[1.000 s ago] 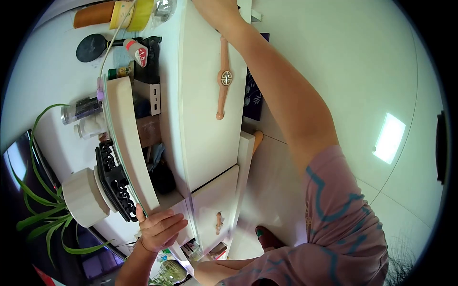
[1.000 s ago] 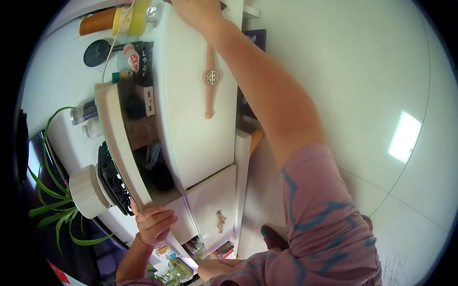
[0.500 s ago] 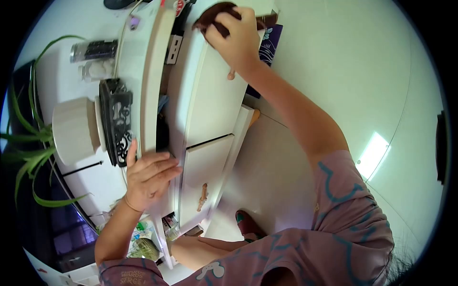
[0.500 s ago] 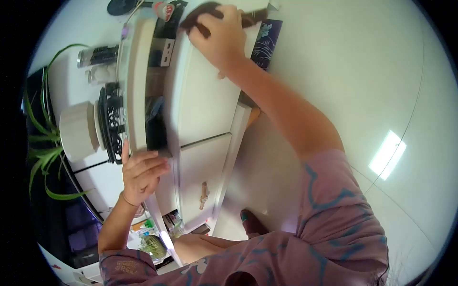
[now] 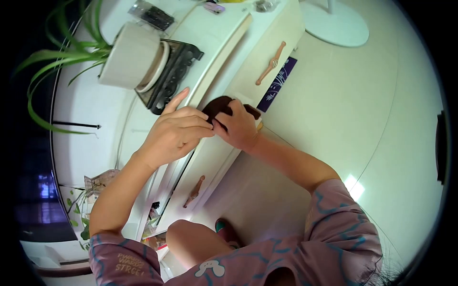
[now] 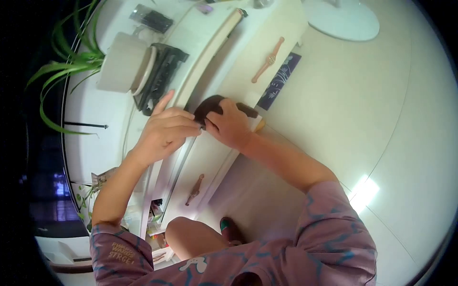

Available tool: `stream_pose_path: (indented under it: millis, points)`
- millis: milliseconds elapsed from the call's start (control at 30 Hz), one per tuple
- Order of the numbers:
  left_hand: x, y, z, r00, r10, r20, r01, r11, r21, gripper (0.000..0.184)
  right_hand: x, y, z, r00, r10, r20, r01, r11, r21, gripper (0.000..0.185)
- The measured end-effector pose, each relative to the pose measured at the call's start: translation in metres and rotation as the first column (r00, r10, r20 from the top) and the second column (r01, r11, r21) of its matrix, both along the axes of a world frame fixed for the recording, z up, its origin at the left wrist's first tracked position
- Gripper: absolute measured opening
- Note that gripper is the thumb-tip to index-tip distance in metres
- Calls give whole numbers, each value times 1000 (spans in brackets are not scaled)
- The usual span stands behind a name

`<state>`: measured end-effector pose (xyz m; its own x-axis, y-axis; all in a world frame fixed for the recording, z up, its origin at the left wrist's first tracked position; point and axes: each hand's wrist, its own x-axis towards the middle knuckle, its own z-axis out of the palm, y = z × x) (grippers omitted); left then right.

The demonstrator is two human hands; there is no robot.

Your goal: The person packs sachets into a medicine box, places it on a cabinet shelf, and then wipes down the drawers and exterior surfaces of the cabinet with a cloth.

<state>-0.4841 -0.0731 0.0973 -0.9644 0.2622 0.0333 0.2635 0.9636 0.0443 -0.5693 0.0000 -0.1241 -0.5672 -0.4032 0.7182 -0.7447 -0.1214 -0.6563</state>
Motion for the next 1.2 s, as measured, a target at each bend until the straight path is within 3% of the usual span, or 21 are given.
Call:
stream_pose_path:
  millis: [67, 133, 200, 267, 333, 400, 433, 467, 533, 600, 633, 700, 733, 767, 800, 867, 933, 1000, 1067, 1133, 1200]
  points:
    - [2, -2, -1, 999, -36, -10, 36, 999, 39, 25, -7, 5, 8, 995, 65, -75, -64, 998, 19, 16]
    - [3, -1, -1, 997, -54, -61, 56, 998, 32, 23, -25, 10, 18, 973, 128, -191, -90, 977, 195, 15]
    - [5, -3, -2, 997, -55, -60, 58, 998, 37, 20, -38, 10, 27, 977, 117, -181, -62, 955, 289, 15]
    - [8, -4, -4, 994, -58, -96, 62, 997, 37, 17, -51, 10, 37, 986, -147, -78, 164, 940, 299, 16]
    - [10, -5, -5, 998, -51, -30, 48, 995, -86, 17, -51, 11, 43, 974, -225, -31, 221, 908, 357, 20]
    - [12, -5, -7, 995, -69, -74, 64, 996, -63, 15, -42, 16, 45, 994, -94, -63, 108, 948, 300, 20]
    - [13, -6, -8, 995, -73, -61, 66, 991, -114, 18, -40, 22, 48, 996, 14, -93, 22, 930, 368, 23]
    - [14, -7, -9, 996, -78, -47, 69, 984, -164, 22, -44, 26, 52, 994, 7, -105, 33, 927, 374, 23]
    - [13, -4, -8, 986, -116, -124, 101, 988, -117, 29, -55, 37, 75, 982, 178, -62, -108, 798, 593, 28]
    - [14, -2, -7, 969, -152, -197, 138, 987, -80, 37, -75, 45, 104, 974, 101, 203, -190, 854, 484, 30]
    - [16, -2, -7, 967, -139, -215, 136, 990, -27, 44, -84, 45, 115, 928, -28, 371, -114, 928, 355, 33]
    - [15, -5, -6, 963, -124, -240, 134, 991, 24, 51, -95, 59, 159, 823, -51, 566, -40, 988, 146, 33]
    - [13, -7, -10, 963, -73, -260, 79, 997, 13, 54, -110, 51, 162, 919, -122, 376, 129, 992, 6, 31]
    - [12, -10, -14, 961, -19, -276, 21, 1000, 5, 56, -124, 48, 162, 941, -156, 300, 188, 979, -83, 34]
    - [15, -9, -15, 965, -8, -261, 13, 1000, 17, 56, -130, 43, 186, 915, -271, 298, 281, 960, 9, 41]
    - [15, -7, -10, 950, 67, -305, -12, 983, 181, 60, -159, 22, 179, 949, -265, 173, 258, 964, 63, 44]
    - [15, -8, -11, 953, 87, -289, -36, 984, 177, 62, -166, 0, 160, 906, -333, 261, 312, 943, 120, 43]
    - [13, -8, -11, 959, 96, -266, -52, 985, 166, 65, -155, -11, 148, 874, -340, 346, 389, 918, -79, 38]
    - [15, -3, -6, 962, 164, -218, -121, 972, 199, 70, -142, -17, 143, 793, -283, 540, 459, 860, -223, 39]
    - [17, 3, 0, 964, 222, -148, -182, 953, 243, 72, -136, -20, 135, 736, -113, 667, 424, 846, -325, 43]
    - [17, 5, 0, 959, 273, -71, -244, 930, 275, 74, -127, -23, 120, 781, -231, 580, 434, 869, -239, 46]
